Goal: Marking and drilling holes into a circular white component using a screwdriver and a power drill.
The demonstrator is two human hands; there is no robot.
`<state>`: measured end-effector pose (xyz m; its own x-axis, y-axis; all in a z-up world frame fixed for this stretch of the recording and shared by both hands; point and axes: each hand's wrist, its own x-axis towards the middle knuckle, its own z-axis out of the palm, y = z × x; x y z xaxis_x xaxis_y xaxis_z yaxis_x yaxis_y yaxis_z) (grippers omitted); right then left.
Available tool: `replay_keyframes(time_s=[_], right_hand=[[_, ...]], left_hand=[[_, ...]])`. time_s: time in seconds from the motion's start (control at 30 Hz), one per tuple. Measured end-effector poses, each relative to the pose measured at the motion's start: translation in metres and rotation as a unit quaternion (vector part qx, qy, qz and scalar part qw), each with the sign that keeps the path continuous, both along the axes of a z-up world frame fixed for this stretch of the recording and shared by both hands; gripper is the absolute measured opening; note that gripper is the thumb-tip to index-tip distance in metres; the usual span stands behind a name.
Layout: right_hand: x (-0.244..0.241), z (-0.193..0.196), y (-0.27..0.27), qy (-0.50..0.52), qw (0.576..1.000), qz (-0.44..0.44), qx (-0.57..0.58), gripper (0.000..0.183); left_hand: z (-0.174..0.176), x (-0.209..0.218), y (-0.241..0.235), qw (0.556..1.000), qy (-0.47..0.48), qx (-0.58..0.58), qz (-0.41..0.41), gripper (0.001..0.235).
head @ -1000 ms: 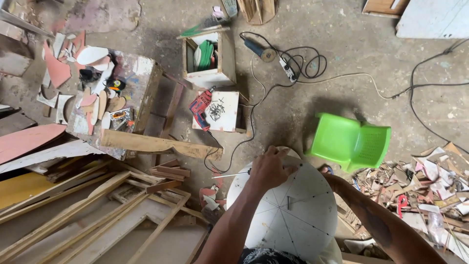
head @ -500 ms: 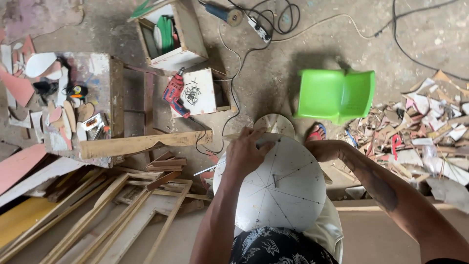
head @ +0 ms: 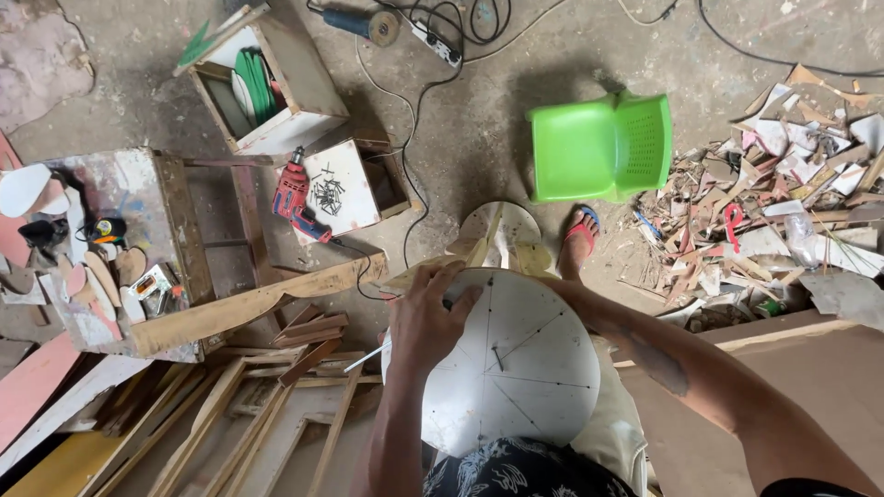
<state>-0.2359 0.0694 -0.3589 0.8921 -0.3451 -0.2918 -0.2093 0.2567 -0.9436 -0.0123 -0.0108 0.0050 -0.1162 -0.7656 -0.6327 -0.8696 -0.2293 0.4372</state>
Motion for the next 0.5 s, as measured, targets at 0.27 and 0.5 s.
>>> replay_keyframes(time_s=[0.27,0.5], right_hand=[[0.001,0.001,-0.002,0.027,0.993,-0.068,0.087,0.056],[0.015,0.072,-0.024,0.048,0.979,-0.128,0.152,0.058]], left_hand=[[0.006,-0.002,-0.004,0.999,0.026,-0.037,0.011,0.038],[-0.005,0.007,0.006,0.998,0.026,-0.055,0.006,0.041]])
